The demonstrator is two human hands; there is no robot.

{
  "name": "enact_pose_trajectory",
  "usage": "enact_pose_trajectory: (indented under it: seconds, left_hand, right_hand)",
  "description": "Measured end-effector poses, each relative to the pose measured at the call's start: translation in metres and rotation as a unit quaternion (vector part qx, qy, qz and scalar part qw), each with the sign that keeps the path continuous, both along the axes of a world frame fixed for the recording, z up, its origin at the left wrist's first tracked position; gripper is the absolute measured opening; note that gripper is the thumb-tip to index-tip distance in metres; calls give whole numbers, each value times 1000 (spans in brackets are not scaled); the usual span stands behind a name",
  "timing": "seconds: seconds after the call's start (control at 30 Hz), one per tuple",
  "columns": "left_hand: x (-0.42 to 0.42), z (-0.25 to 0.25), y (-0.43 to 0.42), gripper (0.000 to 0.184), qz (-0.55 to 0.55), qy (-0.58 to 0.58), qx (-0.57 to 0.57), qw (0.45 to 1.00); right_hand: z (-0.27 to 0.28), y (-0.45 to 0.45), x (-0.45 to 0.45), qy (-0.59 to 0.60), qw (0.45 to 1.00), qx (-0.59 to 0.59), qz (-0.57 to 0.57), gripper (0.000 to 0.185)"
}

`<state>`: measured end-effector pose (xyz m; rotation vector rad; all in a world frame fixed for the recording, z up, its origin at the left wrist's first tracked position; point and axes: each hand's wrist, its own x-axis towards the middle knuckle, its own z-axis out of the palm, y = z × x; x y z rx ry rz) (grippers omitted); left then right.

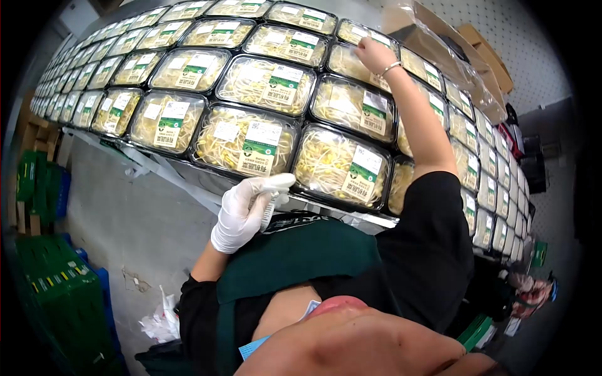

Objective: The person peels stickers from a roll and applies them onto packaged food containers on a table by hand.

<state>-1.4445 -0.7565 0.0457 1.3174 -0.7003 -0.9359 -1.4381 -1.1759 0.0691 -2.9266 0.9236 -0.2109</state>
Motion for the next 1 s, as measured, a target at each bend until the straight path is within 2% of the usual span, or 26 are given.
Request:
enact_pose_trajectory:
  seconds: [0.07, 0.1, 0.13, 0.17, 0.2, 0.27, 0.3, 0.33, 0.37, 0.4, 0.43, 0.47, 0.53, 0.57, 0.6, 0.63, 0.67, 0.7, 0.73, 0.83, 0.87, 0.9, 0.93, 0.97, 1.0]
  left_hand:
    - [-5, -1, -10, 24, 17, -265, -99, 959]
    - [-8, -1, -14, 24, 26, -266, -94, 959]
    - [-13, 0, -17, 25, 12, -176, -82, 981]
    - [-18, 1, -19, 25, -4, -82, -68, 994]
    - [-21, 5, -20, 30, -15, 2, -34, 999]
    - [-37, 6, -33, 27, 59, 74, -87, 992]
    - [-41, 4, -38, 24, 88, 119, -104, 984]
    - [-41, 9, -42, 24, 90, 116, -109, 983]
    - [-41, 15, -45, 21, 102, 117, -72, 985]
    - [-44, 17, -45, 17, 111, 122, -30, 986]
    - [-48, 5, -46, 13, 156, 115, -50, 980]
    - [-48, -15, -44, 15, 167, 72, -92, 979]
    - [-51, -16, -46, 17, 172, 24, -135, 976]
    - [-59, 4, -53, 21, 169, 16, -118, 978]
    - [-63, 15, -56, 25, 168, 10, -102, 981]
    - [-56, 15, -50, 30, 79, 11, -66, 995]
    - [-53, 7, -47, 30, 66, 2, -69, 995]
    - [-51, 0, -45, 30, 53, -7, -72, 996]
    - [-51, 0, -41, 30, 52, -6, -72, 996]
    - [-45, -2, -30, 27, 6, -8, -37, 999]
    - [-42, -11, -27, 27, 0, -79, -53, 995]
    - [-40, -16, -23, 28, -7, -151, -68, 986]
    - [-40, -18, -18, 27, -6, -140, -75, 987]
    - [-35, -17, -13, 28, -31, -166, -51, 984]
    - [-37, -15, -10, 29, -16, -86, -61, 994]
  right_hand:
    - [-18, -11, 8, 62, 996, -63, 33, 29]
    - [-24, -12, 8, 87, 990, -95, 54, 31]
    - [-19, -9, 4, 98, 988, -106, 48, 36]
    - [0, 6, -3, 150, 984, -90, -25, 42]
    - [-6, -4, -10, 140, 985, -88, -44, 45]
    - [-11, -23, -22, 108, 990, -52, -68, 47]
    - [-17, -24, -27, 43, 996, 72, -36, 46]
    - [-10, 1, -36, -22, 981, 190, 0, 45]
    - [1, 50, -46, -90, 918, 386, 22, 43]
    - [14, 95, -63, -86, 857, 487, 142, 45]
    - [0, 123, -76, -60, 822, 496, 274, 42]
    - [8, 158, -92, -86, 804, 426, 406, 37]
    - [17, 194, -117, -155, 785, 427, 422, 21]
    - [14, 196, -122, -196, 784, 406, 426, 17]
    - [25, 185, -118, -170, 828, 351, 403, 13]
    - [18, 168, -108, -225, 866, 273, 353, 11]
    - [22, 144, -95, -206, 915, 131, 320, 15]
    - [20, 125, -82, -127, 967, 144, 167, 21]
    - [13, 105, -72, -50, 979, 180, 85, 32]
    - [-14, 97, -56, 81, 993, -40, 73, 38]
    - [-14, 101, -56, 83, 993, -40, 76, 38]
    - [-12, 103, -57, 103, 988, -91, 74, 41]
    - [-9, 104, -59, 122, 980, -142, 72, 44]
    - [-1, 101, -61, 175, 976, -128, 27, 48]
    - [-4, 88, -64, 162, 985, -62, 1, 48]
